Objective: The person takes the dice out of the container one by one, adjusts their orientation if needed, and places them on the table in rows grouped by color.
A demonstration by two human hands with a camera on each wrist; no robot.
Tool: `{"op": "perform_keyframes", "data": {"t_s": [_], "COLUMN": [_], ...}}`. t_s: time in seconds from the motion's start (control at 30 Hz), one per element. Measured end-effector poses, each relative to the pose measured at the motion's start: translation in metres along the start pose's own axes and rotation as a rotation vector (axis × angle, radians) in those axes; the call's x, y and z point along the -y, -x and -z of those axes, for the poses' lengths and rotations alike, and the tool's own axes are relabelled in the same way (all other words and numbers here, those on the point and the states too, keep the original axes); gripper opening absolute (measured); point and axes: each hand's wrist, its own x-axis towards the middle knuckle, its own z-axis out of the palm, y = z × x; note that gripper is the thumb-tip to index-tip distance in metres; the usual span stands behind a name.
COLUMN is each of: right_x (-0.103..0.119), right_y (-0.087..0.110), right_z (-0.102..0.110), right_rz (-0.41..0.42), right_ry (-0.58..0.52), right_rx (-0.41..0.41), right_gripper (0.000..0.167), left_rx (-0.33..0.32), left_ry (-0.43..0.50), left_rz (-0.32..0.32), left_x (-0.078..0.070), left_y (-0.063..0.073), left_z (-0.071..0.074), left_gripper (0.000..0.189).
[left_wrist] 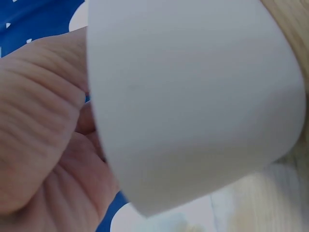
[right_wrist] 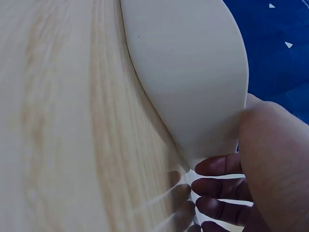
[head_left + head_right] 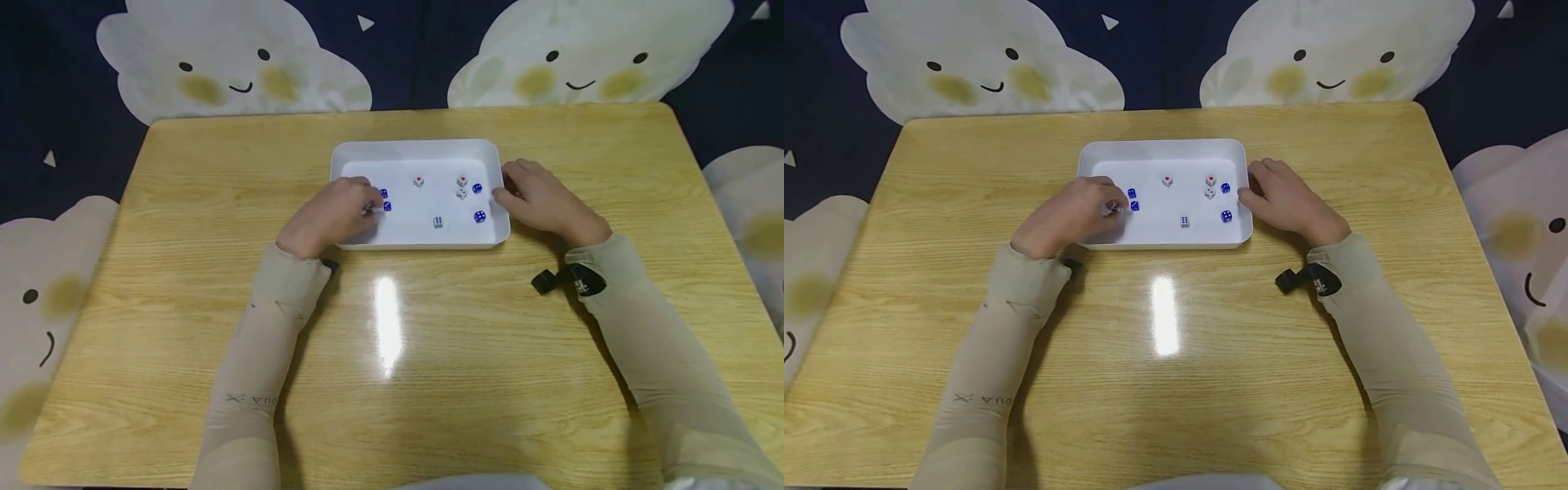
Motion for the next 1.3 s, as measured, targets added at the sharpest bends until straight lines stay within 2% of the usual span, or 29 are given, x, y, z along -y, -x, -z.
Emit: {"op": "perform_keyframes", "data": {"t_s": [0.33, 0.63, 0.97, 1.17, 1.3], "right_x": [-0.002, -0.001, -0.001, 0.001, 0.001], "right_y": [-0.001, -0.001, 0.000, 0.000, 0.000], "right_z": [-0.001, -0.001, -0.001, 0.000, 0.001], "right_rz": [-0.005, -0.005, -0.005, -0.019, -0.015], "right_ry": [0.000, 0.000, 0.002, 0.000, 0.000], "right_rx": [0.000, 0.001, -0.004, 0.004, 0.001], "right_gripper": [0.040, 0.040, 0.041, 0.043, 0.043], "left_rx": [-0.005, 0.002, -0.065, -0.085, -0.103], "left_ry": [0.004, 0.036, 0.039, 0.046, 0.036], "left_rz": [0.024, 0.062, 0.051, 0.087, 0.082], "left_x": [0.002, 0.002, 0.006, 0.009, 0.012], "left_y": [0.004, 0.004, 0.011, 0.014, 0.015], "left_z": [0.009, 0.012, 0.018, 0.021, 0.023], "left_gripper": [0.020, 0.030, 0.024, 0.025, 0.024]}}
